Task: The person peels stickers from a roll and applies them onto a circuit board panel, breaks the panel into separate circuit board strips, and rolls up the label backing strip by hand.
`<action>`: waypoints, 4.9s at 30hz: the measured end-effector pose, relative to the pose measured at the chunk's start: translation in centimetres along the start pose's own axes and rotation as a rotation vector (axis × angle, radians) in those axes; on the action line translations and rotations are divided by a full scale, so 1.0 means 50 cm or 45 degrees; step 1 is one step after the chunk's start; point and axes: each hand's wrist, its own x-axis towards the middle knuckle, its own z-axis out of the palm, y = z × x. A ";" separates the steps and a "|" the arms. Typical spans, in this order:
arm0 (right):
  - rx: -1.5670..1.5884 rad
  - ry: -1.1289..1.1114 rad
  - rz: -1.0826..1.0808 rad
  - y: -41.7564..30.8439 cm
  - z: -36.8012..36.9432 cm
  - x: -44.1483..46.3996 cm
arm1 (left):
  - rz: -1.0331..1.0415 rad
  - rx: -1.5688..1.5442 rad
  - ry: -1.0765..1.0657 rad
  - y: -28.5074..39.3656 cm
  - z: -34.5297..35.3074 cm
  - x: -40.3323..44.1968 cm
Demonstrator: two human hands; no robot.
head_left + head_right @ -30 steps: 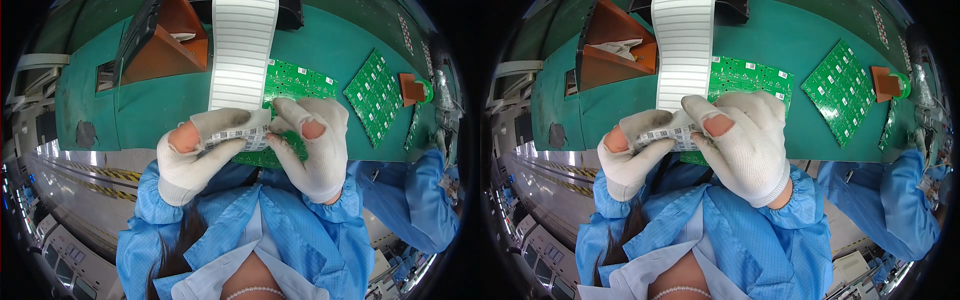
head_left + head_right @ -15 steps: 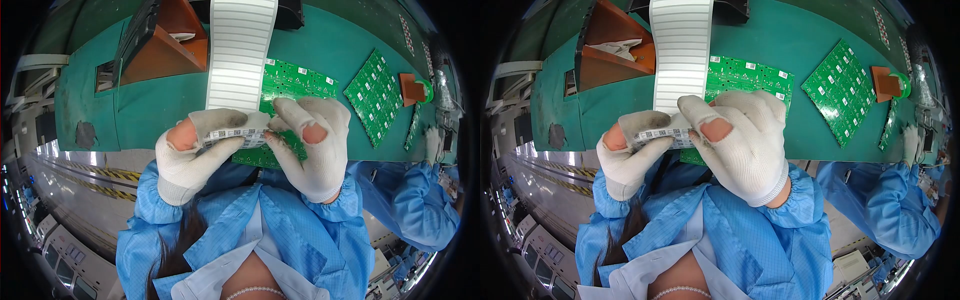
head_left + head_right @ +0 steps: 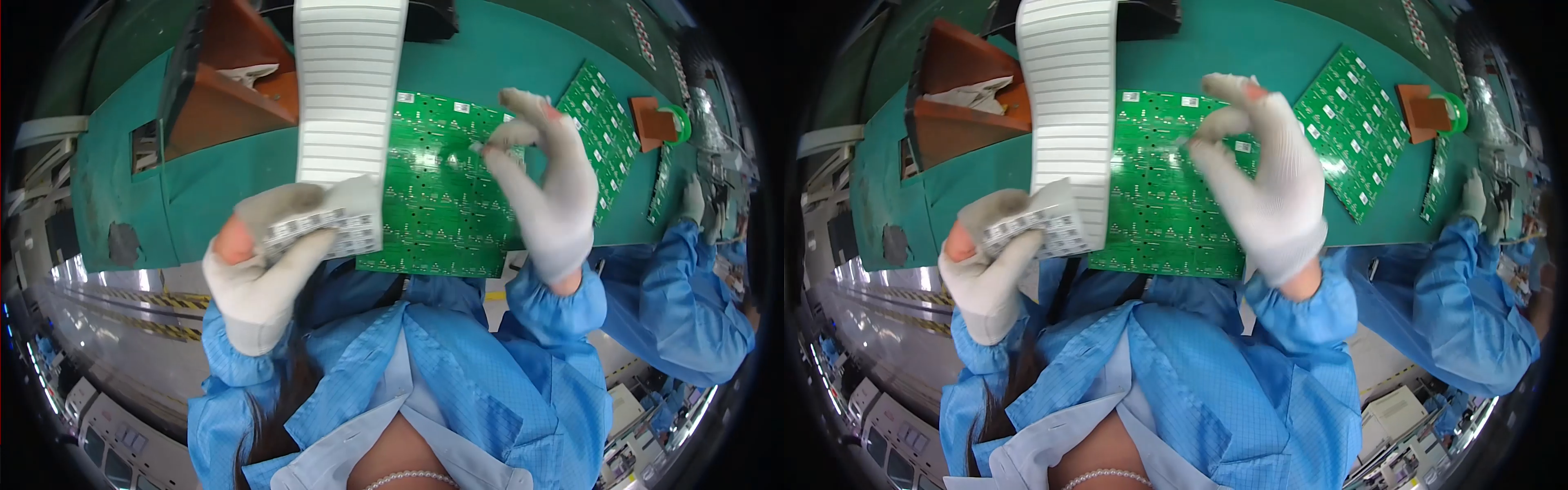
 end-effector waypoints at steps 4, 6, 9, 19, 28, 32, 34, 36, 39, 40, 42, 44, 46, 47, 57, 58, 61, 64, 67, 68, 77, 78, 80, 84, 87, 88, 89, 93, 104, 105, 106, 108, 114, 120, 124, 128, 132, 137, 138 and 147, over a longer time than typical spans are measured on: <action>-0.173 -0.146 0.061 0.080 -0.008 0.016 | -0.037 0.016 0.098 0.000 -0.010 -0.003; -0.217 -0.185 0.043 0.099 0.001 0.021 | -0.028 0.057 0.121 -0.002 -0.015 -0.002; -0.284 -0.235 0.079 0.110 0.011 0.033 | 0.068 -0.021 0.200 -0.003 -0.018 -0.002; -0.301 -0.275 -0.013 0.113 0.023 0.042 | 0.098 0.031 0.230 -0.013 -0.035 0.000; -0.470 -0.234 -0.009 0.106 0.033 0.039 | 0.074 0.004 0.206 -0.018 -0.036 0.001; -0.588 -0.168 -0.093 0.094 0.040 0.032 | 0.054 0.004 0.197 -0.016 -0.031 0.000; -0.630 -0.154 -0.102 0.092 0.043 0.031 | 0.046 0.000 0.192 -0.015 -0.029 0.000; -0.670 -0.149 -0.111 0.091 0.045 0.030 | 0.047 -0.022 0.183 -0.017 -0.028 0.000; -0.716 -0.143 -0.112 0.086 0.048 0.027 | 0.032 -0.011 0.183 -0.017 -0.024 0.000; -0.756 -0.138 -0.122 0.085 0.050 0.027 | 0.031 -0.013 0.177 -0.017 -0.024 0.001; -0.835 -0.132 -0.142 0.079 0.053 0.025 | 0.026 -0.019 0.170 -0.019 -0.023 0.000; -0.999 -0.124 -0.220 0.073 0.058 0.018 | 0.016 -0.002 0.174 -0.016 -0.016 0.002; -1.101 -0.119 -0.268 0.064 0.067 0.014 | 0.010 -0.008 0.162 -0.011 -0.013 0.002; -1.130 -0.115 -0.271 0.059 0.067 0.012 | 0.010 -0.028 0.140 -0.010 -0.013 0.002; -0.354 -0.294 -0.536 -0.077 0.045 -0.009 | -0.021 -0.037 -0.035 -0.001 0.011 0.001; -0.345 -0.301 -0.582 -0.083 0.057 -0.007 | -0.011 0.004 -0.053 0.001 0.012 -0.001; -0.326 -0.259 -0.661 -0.087 0.090 -0.006 | 0.009 0.090 -0.088 0.004 0.013 -0.005; -0.326 -0.260 -0.720 -0.083 0.103 -0.008 | -0.005 0.108 -0.089 0.006 0.011 -0.007; -0.324 -0.263 -0.724 -0.084 0.105 -0.010 | -0.008 0.107 -0.083 0.002 0.009 -0.005; -0.297 -0.266 -0.687 -0.085 0.102 -0.010 | 0.011 0.095 -0.080 -0.002 0.007 -0.003; -0.055 -0.307 0.099 0.041 0.070 0.065 | 0.190 0.080 0.313 0.003 -0.043 -0.015; -0.079 -0.342 0.113 0.042 0.077 0.066 | 0.222 0.111 0.353 0.000 -0.049 -0.016; -0.141 -0.355 0.080 0.050 0.090 0.069 | 0.273 0.138 0.396 -0.005 -0.057 -0.018; -0.225 -0.319 -0.044 0.072 0.108 0.075 | 0.306 0.137 0.397 -0.016 -0.065 -0.020; -0.242 -0.365 -0.017 0.069 0.113 0.077 | 0.290 0.113 0.403 -0.019 -0.067 -0.021; -0.244 -0.367 -0.021 0.073 0.115 0.077 | 0.284 0.100 0.406 -0.020 -0.067 -0.022; -0.246 -0.369 -0.025 0.075 0.116 0.078 | 0.285 0.095 0.401 -0.020 -0.066 -0.022; -0.276 -0.368 -0.055 0.074 0.117 0.081 | 0.284 0.095 0.378 -0.021 -0.065 -0.020; -0.363 -0.276 -0.211 0.082 0.129 0.077 | 0.248 0.097 0.371 -0.025 -0.065 -0.019; -0.380 -0.271 -0.210 0.082 0.131 0.076 | 0.244 0.107 0.371 -0.024 -0.065 -0.020; -0.398 -0.266 -0.209 0.081 0.132 0.075 | 0.240 0.116 0.371 -0.024 -0.064 -0.020; -0.465 -0.253 -0.206 0.076 0.134 0.072 | 0.235 0.106 0.374 -0.023 -0.063 -0.022; -0.790 -0.272 -0.245 0.045 0.140 0.062 | 0.361 0.080 0.470 -0.027 -0.078 -0.025; -0.651 -0.092 -0.293 0.064 0.112 0.069 | 0.882 -0.106 0.634 -0.015 -0.144 -0.035; -0.308 0.007 -0.327 0.057 0.073 0.076 | 0.811 -0.109 0.545 -0.021 -0.135 -0.033; -0.081 0.075 -0.276 0.012 0.031 0.048 | 0.566 0.004 0.477 -0.036 -0.091 -0.038; -0.016 -0.193 -0.285 -0.048 0.014 0.002 | 0.140 0.059 0.075 0.002 -0.006 -0.029; -0.083 -0.284 -0.623 -0.076 0.068 -0.021 | -0.128 -0.138 -0.112 -0.013 0.030 -0.010; -0.112 -0.227 -0.670 -0.079 0.082 -0.024 | -0.120 -0.114 -0.121 -0.014 0.031 -0.010; -0.287 -0.253 -0.772 -0.072 0.111 -0.030 | -0.050 0.012 -0.188 -0.020 0.020 -0.010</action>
